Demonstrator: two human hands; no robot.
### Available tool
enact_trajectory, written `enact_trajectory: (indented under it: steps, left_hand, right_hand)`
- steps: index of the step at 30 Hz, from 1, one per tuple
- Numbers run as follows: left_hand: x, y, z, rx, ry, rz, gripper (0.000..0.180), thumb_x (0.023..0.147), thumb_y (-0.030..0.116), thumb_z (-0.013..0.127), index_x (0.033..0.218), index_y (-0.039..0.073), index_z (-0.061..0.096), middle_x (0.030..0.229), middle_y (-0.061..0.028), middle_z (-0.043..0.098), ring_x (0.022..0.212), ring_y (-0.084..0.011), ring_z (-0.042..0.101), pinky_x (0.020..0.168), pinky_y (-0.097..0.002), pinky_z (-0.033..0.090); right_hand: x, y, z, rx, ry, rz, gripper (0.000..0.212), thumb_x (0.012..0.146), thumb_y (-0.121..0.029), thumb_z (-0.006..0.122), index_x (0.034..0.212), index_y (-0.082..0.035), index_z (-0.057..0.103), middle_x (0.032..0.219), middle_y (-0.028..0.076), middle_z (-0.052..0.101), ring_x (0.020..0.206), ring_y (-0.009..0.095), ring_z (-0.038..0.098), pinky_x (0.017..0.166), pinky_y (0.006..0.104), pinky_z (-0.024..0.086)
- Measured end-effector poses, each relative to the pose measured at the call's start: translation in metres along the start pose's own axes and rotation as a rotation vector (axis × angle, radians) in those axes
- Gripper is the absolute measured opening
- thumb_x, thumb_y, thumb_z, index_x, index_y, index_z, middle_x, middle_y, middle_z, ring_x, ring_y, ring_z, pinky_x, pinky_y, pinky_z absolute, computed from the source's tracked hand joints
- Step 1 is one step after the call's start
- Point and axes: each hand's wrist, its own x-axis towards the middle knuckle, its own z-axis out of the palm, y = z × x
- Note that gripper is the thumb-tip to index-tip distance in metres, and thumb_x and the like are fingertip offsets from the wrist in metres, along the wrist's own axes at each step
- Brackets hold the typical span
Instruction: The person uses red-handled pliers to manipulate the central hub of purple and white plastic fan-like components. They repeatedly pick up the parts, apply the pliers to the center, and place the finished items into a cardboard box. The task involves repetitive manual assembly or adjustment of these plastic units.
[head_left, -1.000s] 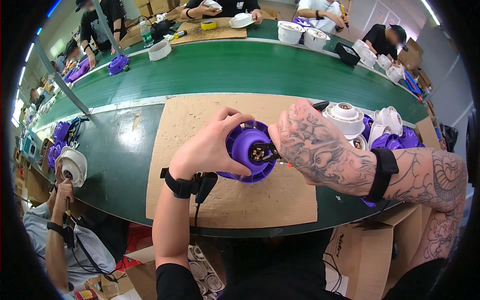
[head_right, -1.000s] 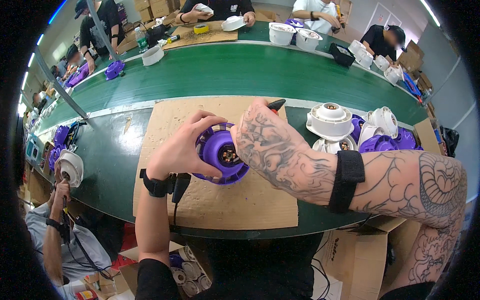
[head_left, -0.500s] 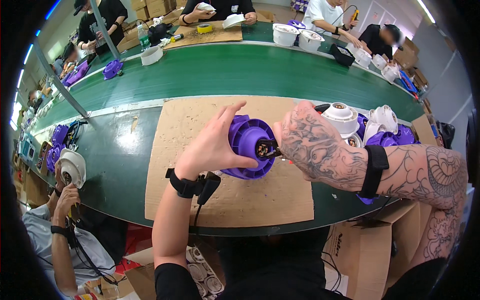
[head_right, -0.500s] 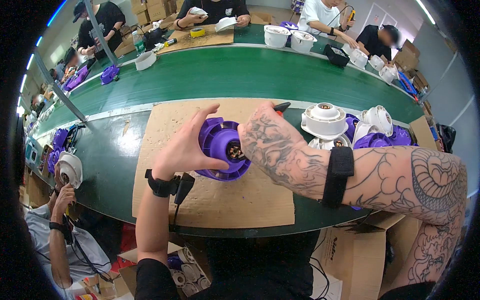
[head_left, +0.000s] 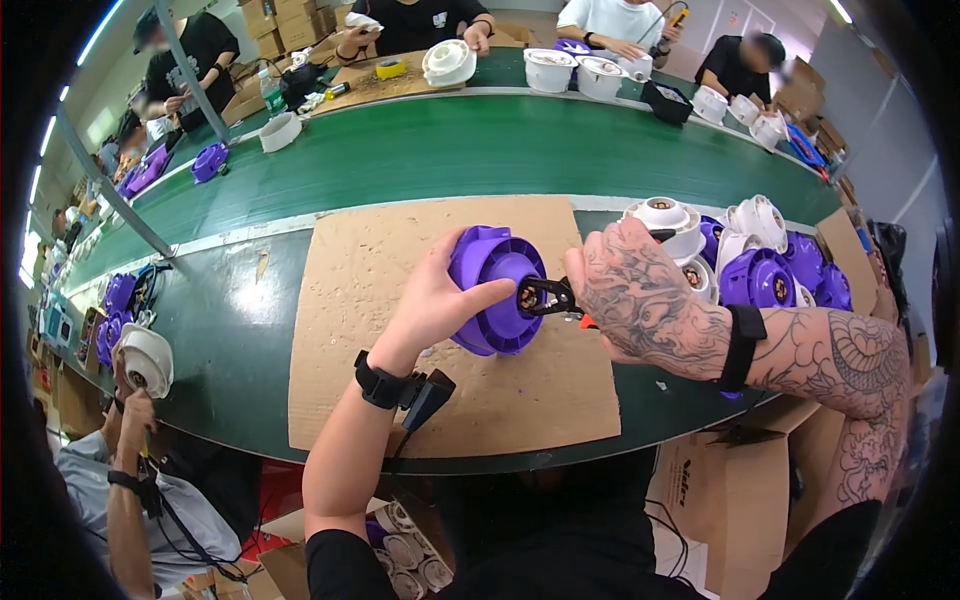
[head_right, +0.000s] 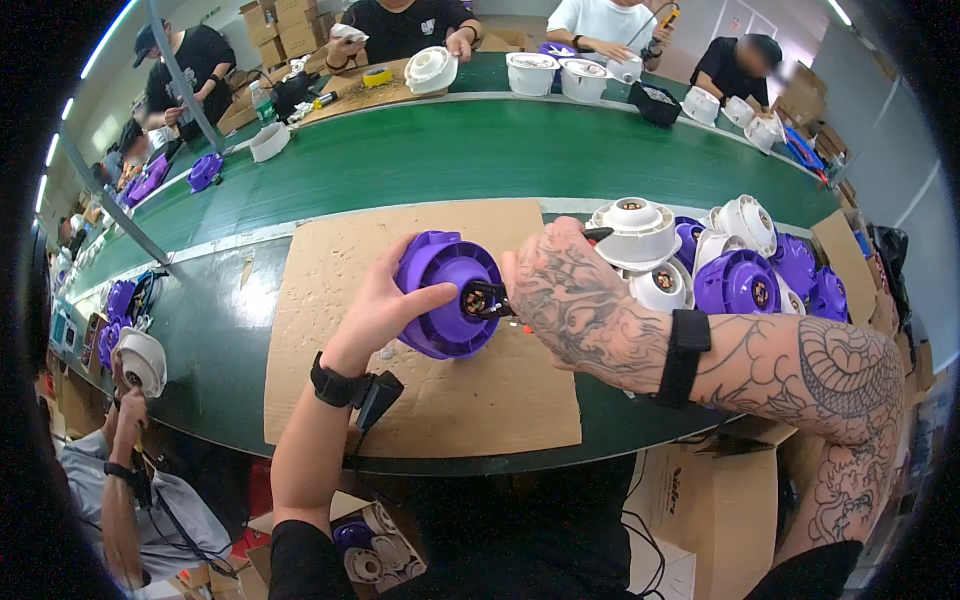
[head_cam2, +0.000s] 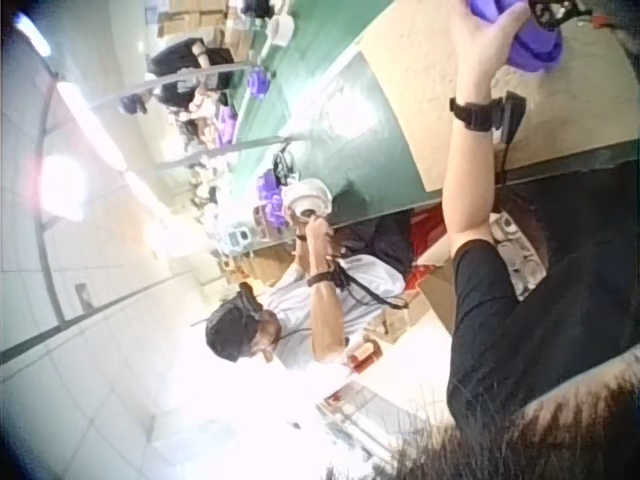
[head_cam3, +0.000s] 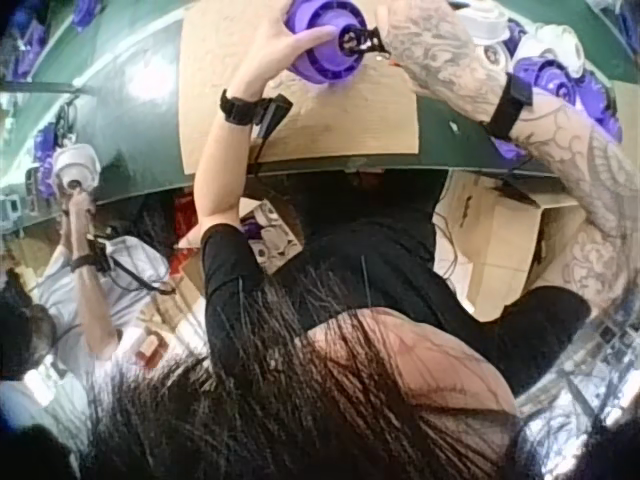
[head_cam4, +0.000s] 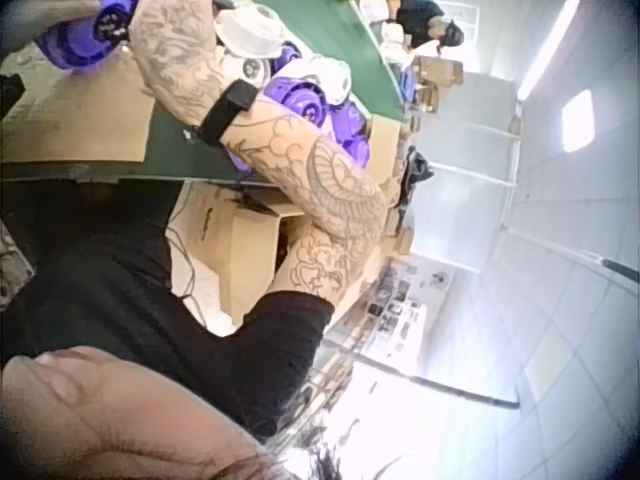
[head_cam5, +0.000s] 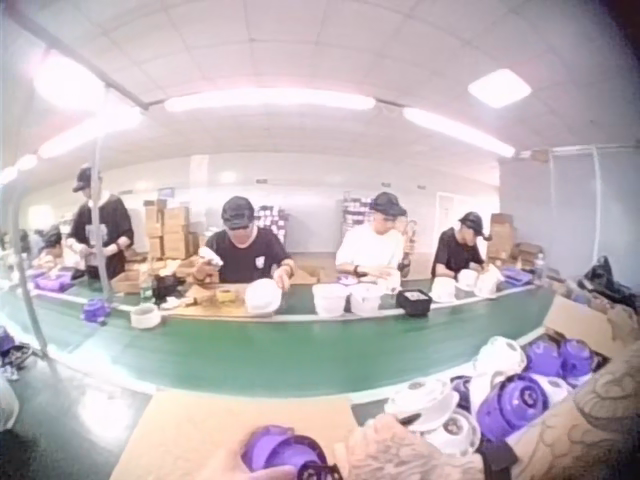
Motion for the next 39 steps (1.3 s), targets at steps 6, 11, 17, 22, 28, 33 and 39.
enact_trajectory:
  steps: [6, 11, 17, 22, 28, 33, 39]
  left_hand:
    - [0.000, 0.007, 0.000, -0.042, -0.015, -0.035, 0.073, 0.080, 0.013, 0.085, 0.141, -0.007, 0.051, 0.125, -0.0175, 0.067, 0.113, -0.0232, 0.066, 0.101, -0.0356, 0.053]
    - [-0.001, 0.005, 0.003, -0.033, 0.017, -0.033, 0.073, 0.079, 0.012, 0.085, 0.140, -0.007, 0.051, 0.125, -0.0173, 0.067, 0.113, -0.0231, 0.066, 0.101, -0.0358, 0.053]
    - [-0.002, 0.008, 0.001, -0.018, 0.013, -0.018, 0.075, 0.077, 0.014, 0.087, 0.140, -0.008, 0.051, 0.124, -0.0172, 0.067, 0.113, -0.0233, 0.066, 0.101, -0.0360, 0.052]
    - [-0.006, 0.015, 0.003, 0.020, 0.028, 0.008, 0.078, 0.076, 0.017, 0.087, 0.140, -0.007, 0.051, 0.126, -0.0180, 0.066, 0.115, -0.0247, 0.065, 0.102, -0.0368, 0.052]
    - [-0.012, 0.013, 0.020, 0.146, 0.089, 0.140, 0.083, 0.077, 0.019, 0.086, 0.144, -0.005, 0.045, 0.130, -0.0209, 0.063, 0.119, -0.0307, 0.063, 0.104, -0.0402, 0.050]
    - [-0.013, 0.026, 0.025, 0.201, 0.027, 0.323, 0.085, 0.076, 0.016, 0.085, 0.146, -0.004, 0.041, 0.132, -0.0232, 0.061, 0.123, -0.0361, 0.062, 0.104, -0.0432, 0.050]
    - [-0.013, 0.015, 0.022, 0.253, 0.181, 0.508, 0.086, 0.074, 0.012, 0.090, 0.144, -0.002, 0.041, 0.128, -0.0202, 0.060, 0.116, -0.0300, 0.064, 0.093, -0.0394, 0.054]
  right_hand:
    - [0.004, -0.002, 0.002, 0.037, -0.092, 0.003, 0.050, 0.062, -0.035, 0.080, 0.096, -0.006, 0.059, 0.078, 0.002, 0.057, 0.074, 0.017, 0.059, 0.071, 0.0362, 0.039]
    - [-0.001, 0.001, -0.008, 0.036, -0.060, -0.020, 0.051, 0.061, -0.035, 0.081, 0.096, -0.005, 0.058, 0.079, 0.003, 0.057, 0.074, 0.018, 0.059, 0.071, 0.0362, 0.039]
    - [0.001, 0.001, -0.008, 0.164, -0.051, -0.003, 0.053, 0.055, -0.029, 0.081, 0.095, -0.004, 0.058, 0.076, 0.006, 0.058, 0.073, 0.021, 0.062, 0.071, 0.0374, 0.041]
    - [-0.003, 0.008, 0.009, 0.419, -0.066, 0.018, 0.051, 0.055, -0.031, 0.077, 0.090, 0.001, 0.059, 0.074, 0.014, 0.060, 0.074, 0.029, 0.065, 0.070, 0.0413, 0.046]
    - [-0.019, 0.015, 0.032, 0.949, -0.297, 0.129, 0.043, 0.066, -0.038, 0.071, 0.080, 0.001, 0.060, 0.076, 0.016, 0.063, 0.070, 0.033, 0.063, 0.068, 0.0418, 0.049]
    - [-0.035, -0.015, 0.093, 2.330, -0.920, 0.279, 0.041, 0.077, -0.031, 0.068, 0.101, -0.001, 0.054, 0.073, 0.002, 0.050, 0.066, 0.013, 0.051, 0.061, 0.0308, 0.043]
    - [-0.037, -0.063, 0.089, 2.851, -0.432, 0.210, 0.033, 0.080, -0.029, 0.065, 0.098, -0.005, 0.052, 0.075, 0.000, 0.046, 0.065, 0.010, 0.043, 0.062, 0.0259, 0.037]
